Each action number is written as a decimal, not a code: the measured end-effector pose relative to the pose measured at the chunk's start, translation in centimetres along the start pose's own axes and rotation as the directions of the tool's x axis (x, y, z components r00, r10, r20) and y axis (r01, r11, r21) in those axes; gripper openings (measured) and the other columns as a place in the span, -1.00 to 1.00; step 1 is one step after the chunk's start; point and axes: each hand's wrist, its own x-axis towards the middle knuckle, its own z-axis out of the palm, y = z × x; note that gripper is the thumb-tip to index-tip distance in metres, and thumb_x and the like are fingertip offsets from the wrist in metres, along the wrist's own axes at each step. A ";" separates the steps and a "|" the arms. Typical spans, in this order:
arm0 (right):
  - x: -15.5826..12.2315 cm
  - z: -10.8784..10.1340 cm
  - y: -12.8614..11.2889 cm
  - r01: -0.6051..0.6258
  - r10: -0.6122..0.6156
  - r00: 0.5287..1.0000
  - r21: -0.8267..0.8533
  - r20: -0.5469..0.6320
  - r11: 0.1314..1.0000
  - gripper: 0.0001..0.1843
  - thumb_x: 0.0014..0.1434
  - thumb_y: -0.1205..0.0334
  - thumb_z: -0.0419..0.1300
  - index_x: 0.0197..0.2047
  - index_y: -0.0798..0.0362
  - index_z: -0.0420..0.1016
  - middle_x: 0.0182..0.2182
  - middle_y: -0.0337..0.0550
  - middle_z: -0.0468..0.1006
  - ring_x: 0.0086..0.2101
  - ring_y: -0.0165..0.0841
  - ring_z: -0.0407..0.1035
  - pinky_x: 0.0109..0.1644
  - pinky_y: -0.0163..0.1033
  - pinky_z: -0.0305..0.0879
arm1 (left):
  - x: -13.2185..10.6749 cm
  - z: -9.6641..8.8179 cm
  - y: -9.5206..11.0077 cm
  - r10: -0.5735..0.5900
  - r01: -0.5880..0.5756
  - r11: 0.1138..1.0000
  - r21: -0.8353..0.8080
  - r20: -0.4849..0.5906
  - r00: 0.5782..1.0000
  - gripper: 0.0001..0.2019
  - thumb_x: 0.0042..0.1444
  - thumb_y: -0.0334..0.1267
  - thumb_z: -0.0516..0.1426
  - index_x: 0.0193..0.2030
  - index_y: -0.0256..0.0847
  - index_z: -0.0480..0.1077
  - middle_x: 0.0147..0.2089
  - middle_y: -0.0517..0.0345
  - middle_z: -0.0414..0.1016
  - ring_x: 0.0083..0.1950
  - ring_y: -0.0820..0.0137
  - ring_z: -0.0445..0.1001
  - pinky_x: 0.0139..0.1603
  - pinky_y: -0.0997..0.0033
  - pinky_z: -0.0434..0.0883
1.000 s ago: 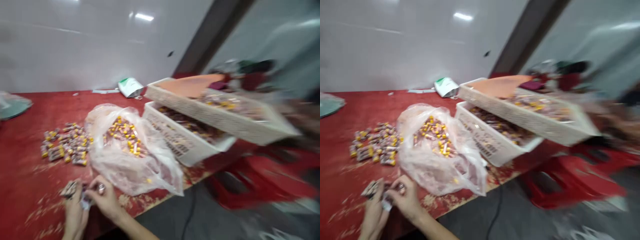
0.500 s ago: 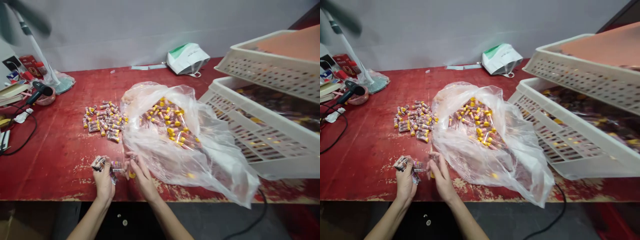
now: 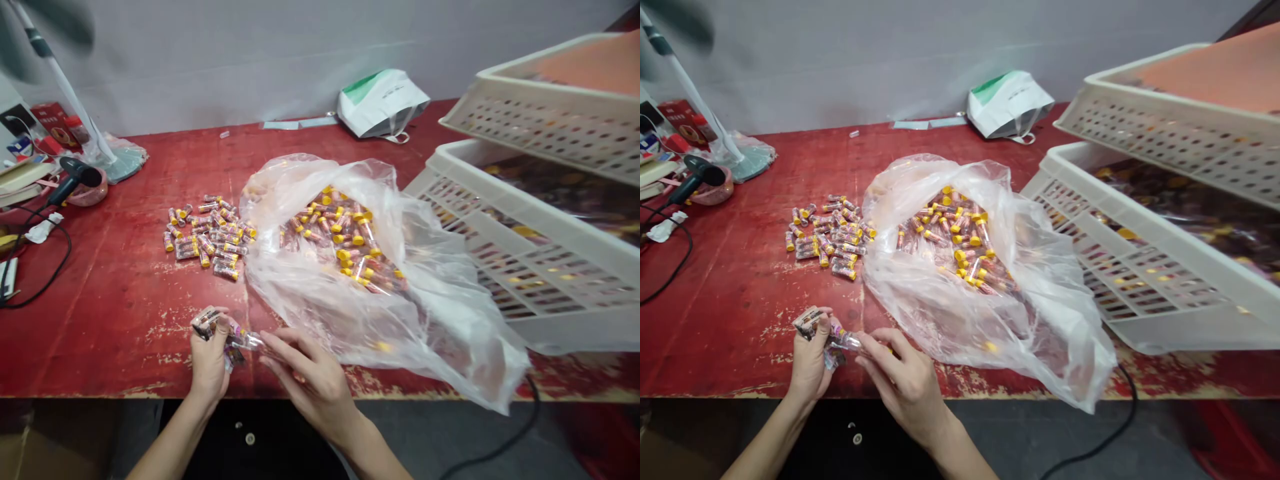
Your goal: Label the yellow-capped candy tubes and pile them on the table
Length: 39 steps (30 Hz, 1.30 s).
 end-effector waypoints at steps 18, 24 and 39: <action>-0.1 0.4 -0.3 -0.217 0.160 0.973 0.415 0.168 0.884 -0.46 0.32 0.47 0.03 0.31 -0.09 0.29 0.24 -0.02 0.37 0.24 -0.26 0.26 0.30 -0.11 0.23 | -1.6 0.0 -0.2 -0.224 0.229 0.973 -0.031 0.111 0.968 -0.59 -0.28 -0.20 0.46 -0.32 -0.27 0.42 -0.48 0.25 0.48 -0.55 0.57 0.37 -0.54 0.59 0.33; 0.5 2.8 0.2 -0.209 0.317 0.937 0.488 -0.150 0.848 -0.59 0.20 0.52 0.21 -0.03 -0.16 0.62 -0.16 -0.16 0.65 -0.15 -0.34 0.56 -0.06 -0.28 0.49 | -1.5 0.0 -0.4 -0.228 0.228 0.974 0.011 0.130 0.965 -0.62 -0.28 -0.18 0.46 -0.36 -0.28 0.45 -0.49 0.24 0.48 -0.57 0.58 0.34 -0.58 0.58 0.32; 8.2 8.7 6.4 -0.396 0.498 0.827 0.359 -0.261 0.845 -0.78 0.24 0.24 0.14 -0.16 0.06 0.60 -0.31 -0.11 0.63 -0.34 -0.33 0.51 -0.25 -0.23 0.49 | 3.1 0.3 0.1 -0.343 0.330 0.931 -0.157 -0.060 0.938 -0.69 -0.02 -0.39 0.32 -0.10 -0.19 0.45 -0.21 0.11 0.63 -0.37 0.49 0.56 -0.41 0.59 0.46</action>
